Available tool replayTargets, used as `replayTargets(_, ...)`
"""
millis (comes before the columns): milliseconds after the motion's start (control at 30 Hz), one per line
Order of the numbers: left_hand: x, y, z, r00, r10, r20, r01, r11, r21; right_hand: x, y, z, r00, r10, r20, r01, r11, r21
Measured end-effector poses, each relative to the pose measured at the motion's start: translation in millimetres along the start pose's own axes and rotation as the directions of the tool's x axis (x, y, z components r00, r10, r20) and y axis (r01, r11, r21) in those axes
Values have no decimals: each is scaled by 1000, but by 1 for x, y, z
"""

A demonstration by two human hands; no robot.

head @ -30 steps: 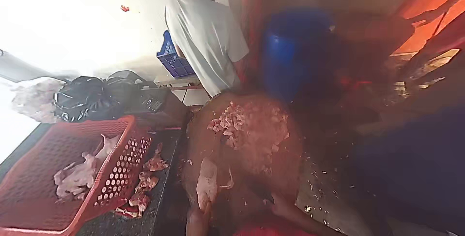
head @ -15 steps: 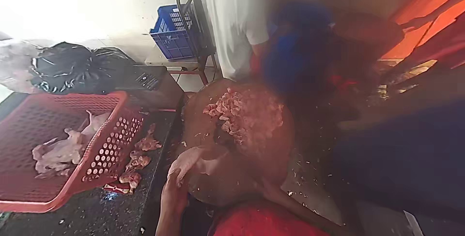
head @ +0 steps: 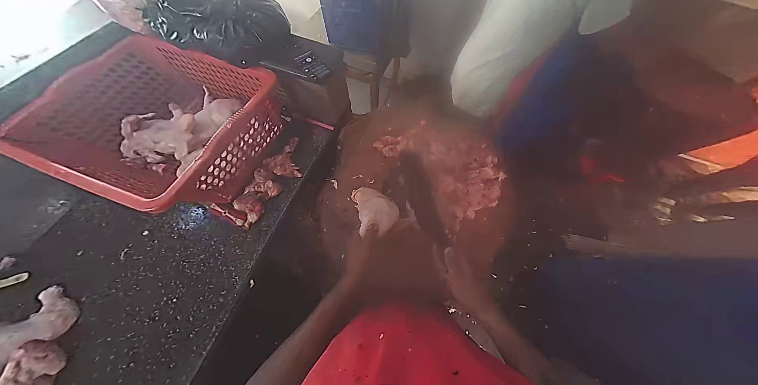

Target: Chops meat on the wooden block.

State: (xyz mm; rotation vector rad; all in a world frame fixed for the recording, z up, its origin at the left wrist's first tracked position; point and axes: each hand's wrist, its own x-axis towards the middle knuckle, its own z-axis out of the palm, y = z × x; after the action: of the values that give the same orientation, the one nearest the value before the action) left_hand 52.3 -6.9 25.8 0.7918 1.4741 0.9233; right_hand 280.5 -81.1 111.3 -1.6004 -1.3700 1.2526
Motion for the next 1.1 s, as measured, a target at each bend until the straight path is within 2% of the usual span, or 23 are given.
replayTargets(67, 0, 4, 5, 1000, -28, 4, 28, 996, -84, -2, -45, -7, 963, -261, -70, 269, 952, 145)
replayTargets(133, -1, 10, 7, 999, -42, 21, 45, 990, -135, -3, -85, -13, 865, -477, -158, 502, 834, 230)
replayTargets(200, -1, 10, 7, 998, -51, 36, 56, 986, -154, -3, -104, -9, 773, -589, -235, 631, 671, 390)
replayTargets(233, 0, 9, 7, 998, -55, 44, 61, 985, -162, -1, -98, 0, 741, -611, -277, 661, 595, 457)
replayTargets(267, 0, 9, 7, 997, -62, 45, 69, 983, -168, -1, -76, 11, 741, -603, -296, 666, 601, 441)
replayTargets(300, -1, 8, 7, 997, -67, 39, 73, 983, -169, -6, -38, 22, 784, -560, -269, 621, 715, 321)
replayTargets(333, 0, 8, 6, 997, -62, 34, 67, 985, -157, -15, 4, 27, 882, -437, -175, 455, 887, 75)
replayTargets(367, 1, 6, 3, 998, -51, 29, 54, 991, -123, -23, 39, 27, 982, -188, -15, 184, 973, -139)
replayTargets(400, 0, 3, 0, 999, -36, 26, 38, 996, -79, -22, 62, 25, 979, 129, 158, -83, 959, -272)
replayTargets(433, -3, 1, -5, 999, -33, 30, 34, 999, -37, -22, 76, 26, 914, 328, 237, -238, 909, -341)
replayTargets(467, 1, 7, -5, 999, -11, 38, 11, 1000, -20, -16, 80, 20, 884, 380, 272, -269, 890, -369)
replayTargets(533, -6, 12, -14, 996, -1, 86, 2, 1000, -18, -30, 77, 11, 872, 392, 294, -289, 896, -338)
replayTargets(633, -16, 45, -22, 991, -12, 131, 21, 998, -67, -32, 59, -8, 882, 379, 280, -288, 904, -317)
replayTargets(733, -34, 72, -33, 993, -22, 113, 45, 979, -199, -41, 29, -17, 907, 309, 287, -227, 931, -287)
replayTargets(800, -46, 82, -42, 987, -92, 135, 131, 941, -313, -45, 7, -15, 919, 267, 290, -192, 946, -263)
replayTargets(900, -49, 70, -47, 959, -233, 164, 281, 867, -411, -32, -11, -5, 910, 287, 301, -188, 929, -317)
replayTargets(967, -34, 46, -48, 943, -305, 130, 331, 846, -419, -13, 2, 10, 897, 299, 324, -177, 917, -357)
replayTargets(1100, 7, 4, -55, 962, -271, 30, 265, 902, -340, 23, 42, 39, 910, 271, 315, -126, 903, -412)
